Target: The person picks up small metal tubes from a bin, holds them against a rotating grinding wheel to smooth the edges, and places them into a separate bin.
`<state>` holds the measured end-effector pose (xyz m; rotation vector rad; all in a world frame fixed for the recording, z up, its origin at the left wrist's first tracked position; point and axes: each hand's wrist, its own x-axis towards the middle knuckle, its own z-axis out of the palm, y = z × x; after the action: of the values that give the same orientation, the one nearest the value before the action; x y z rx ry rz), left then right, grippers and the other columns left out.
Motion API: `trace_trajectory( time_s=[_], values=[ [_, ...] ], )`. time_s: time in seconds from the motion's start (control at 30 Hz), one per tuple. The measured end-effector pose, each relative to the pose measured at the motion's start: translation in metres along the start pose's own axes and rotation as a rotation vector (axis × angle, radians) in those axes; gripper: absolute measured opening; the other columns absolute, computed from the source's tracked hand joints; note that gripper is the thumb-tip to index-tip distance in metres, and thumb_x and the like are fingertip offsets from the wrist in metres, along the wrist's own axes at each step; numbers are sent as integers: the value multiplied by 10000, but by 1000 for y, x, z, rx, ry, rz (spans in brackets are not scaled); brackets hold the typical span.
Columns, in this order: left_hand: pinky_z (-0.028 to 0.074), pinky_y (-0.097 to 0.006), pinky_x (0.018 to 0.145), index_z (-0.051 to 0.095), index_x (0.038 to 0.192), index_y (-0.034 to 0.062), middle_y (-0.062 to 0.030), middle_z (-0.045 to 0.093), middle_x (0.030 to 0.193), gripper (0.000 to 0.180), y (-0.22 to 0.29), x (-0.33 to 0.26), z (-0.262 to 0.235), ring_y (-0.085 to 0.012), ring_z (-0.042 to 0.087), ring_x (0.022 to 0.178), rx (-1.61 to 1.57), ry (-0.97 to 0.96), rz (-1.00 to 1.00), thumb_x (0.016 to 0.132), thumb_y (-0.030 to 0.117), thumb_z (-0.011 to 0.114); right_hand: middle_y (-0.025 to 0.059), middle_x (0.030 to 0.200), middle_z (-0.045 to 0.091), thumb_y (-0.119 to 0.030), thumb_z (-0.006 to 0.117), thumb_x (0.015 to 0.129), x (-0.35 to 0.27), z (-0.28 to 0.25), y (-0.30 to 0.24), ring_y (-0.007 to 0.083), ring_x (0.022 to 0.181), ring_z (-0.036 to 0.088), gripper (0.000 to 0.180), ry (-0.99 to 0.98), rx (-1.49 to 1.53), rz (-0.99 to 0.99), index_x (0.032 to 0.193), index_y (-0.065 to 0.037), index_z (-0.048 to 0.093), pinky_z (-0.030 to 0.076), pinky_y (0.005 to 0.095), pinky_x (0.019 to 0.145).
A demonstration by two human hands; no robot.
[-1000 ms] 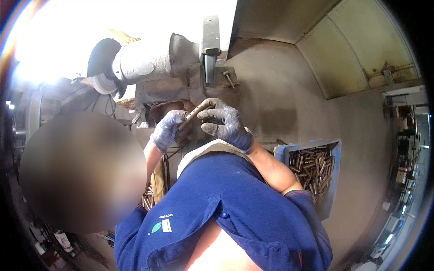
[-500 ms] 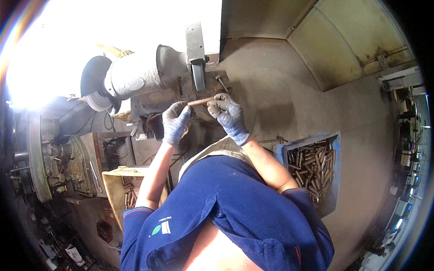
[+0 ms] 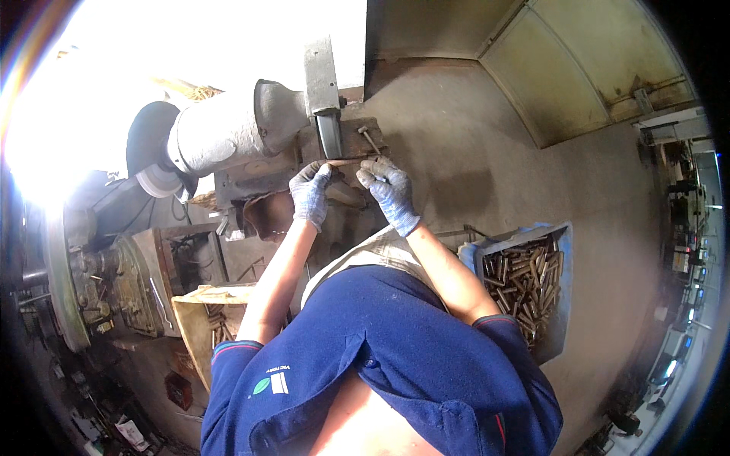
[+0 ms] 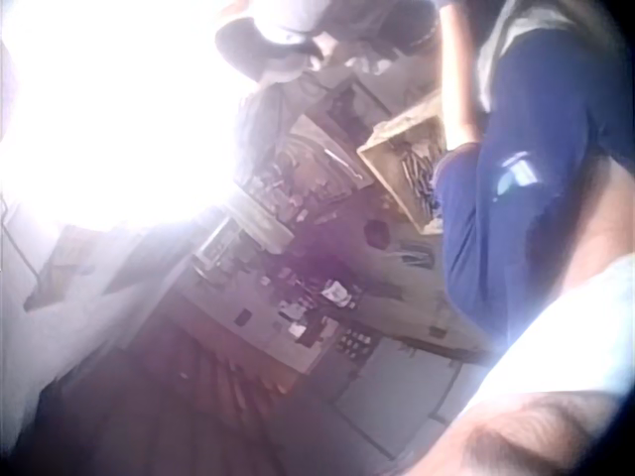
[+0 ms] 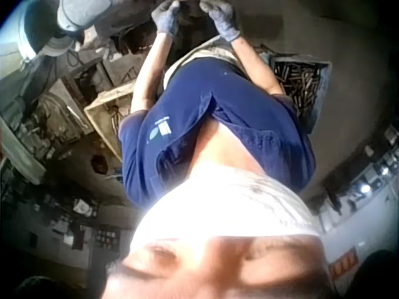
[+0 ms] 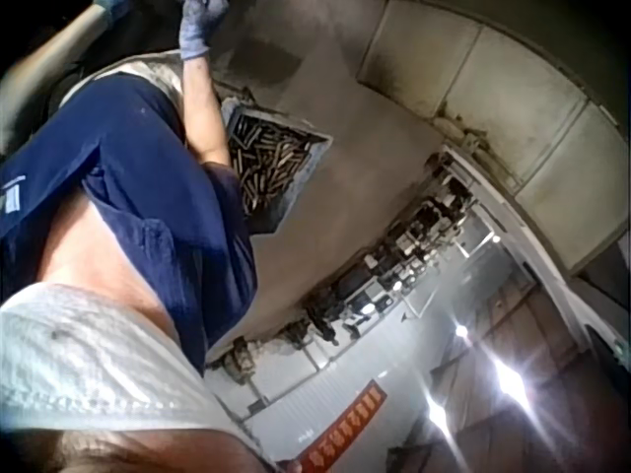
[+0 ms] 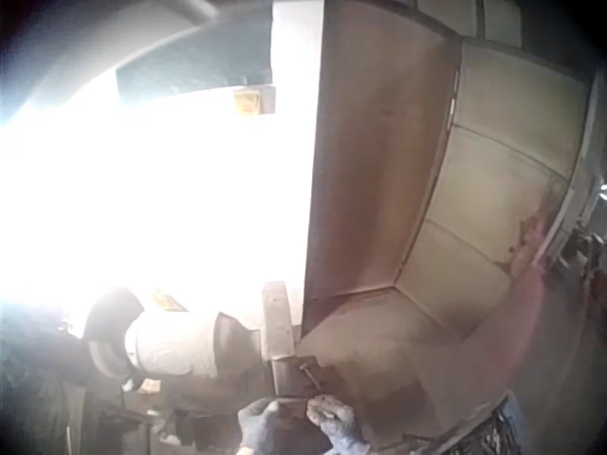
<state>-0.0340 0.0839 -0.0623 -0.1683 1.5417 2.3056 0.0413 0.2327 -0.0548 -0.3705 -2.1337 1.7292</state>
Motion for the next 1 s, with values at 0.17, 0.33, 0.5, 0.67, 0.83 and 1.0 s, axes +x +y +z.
trace_trajectory(
  time_s=[0.17, 0.33, 0.5, 0.67, 0.83, 1.0],
  values=[
    [491, -239, 642, 662, 881, -28, -56, 657, 771, 95, -15, 14, -29, -112, 603, 659, 47, 72, 71, 820, 40, 635, 108, 944, 679, -214, 726, 764, 1, 19, 3, 220, 926, 608, 268, -37, 16, 36, 943, -17, 695, 453, 330, 846],
    [479, -224, 626, 664, 877, -19, -55, 666, 774, 90, -2, 13, -42, -99, 590, 637, -44, 132, 18, 813, 42, 645, 77, 938, 662, -151, 664, 816, 3, 36, 7, 152, 887, 595, 216, -105, 42, 39, 972, -1, 674, 459, 278, 810],
    [467, -222, 619, 667, 836, -17, -44, 660, 756, 72, -13, 20, -31, -91, 581, 640, 128, 88, 64, 821, 41, 626, 102, 907, 677, -232, 712, 776, 4, 22, 11, 186, 862, 622, 262, -37, 17, 56, 926, -18, 690, 473, 301, 785],
    [454, -221, 598, 673, 823, 6, -19, 650, 744, 70, -6, 10, -2, -84, 565, 632, 128, 18, 43, 831, 58, 628, 83, 889, 677, -207, 709, 777, 5, 5, 17, 161, 822, 621, 217, 15, 0, 76, 895, -26, 691, 479, 288, 746],
    [466, -227, 611, 663, 834, -6, -48, 659, 751, 66, -25, 27, -39, -96, 582, 632, 60, 92, 52, 832, 36, 613, 80, 899, 678, -201, 706, 782, 5, 26, 16, 154, 834, 618, 224, -21, 49, 66, 906, -15, 689, 474, 283, 763],
    [464, -219, 606, 660, 843, -5, -53, 660, 753, 50, -12, 27, -52, -92, 583, 631, 8, 118, 18, 818, 24, 628, 78, 937, 677, -199, 701, 791, 6, 45, 13, 152, 895, 611, 252, -80, 182, 136, 949, -4, 683, 464, 278, 815]
  ],
)
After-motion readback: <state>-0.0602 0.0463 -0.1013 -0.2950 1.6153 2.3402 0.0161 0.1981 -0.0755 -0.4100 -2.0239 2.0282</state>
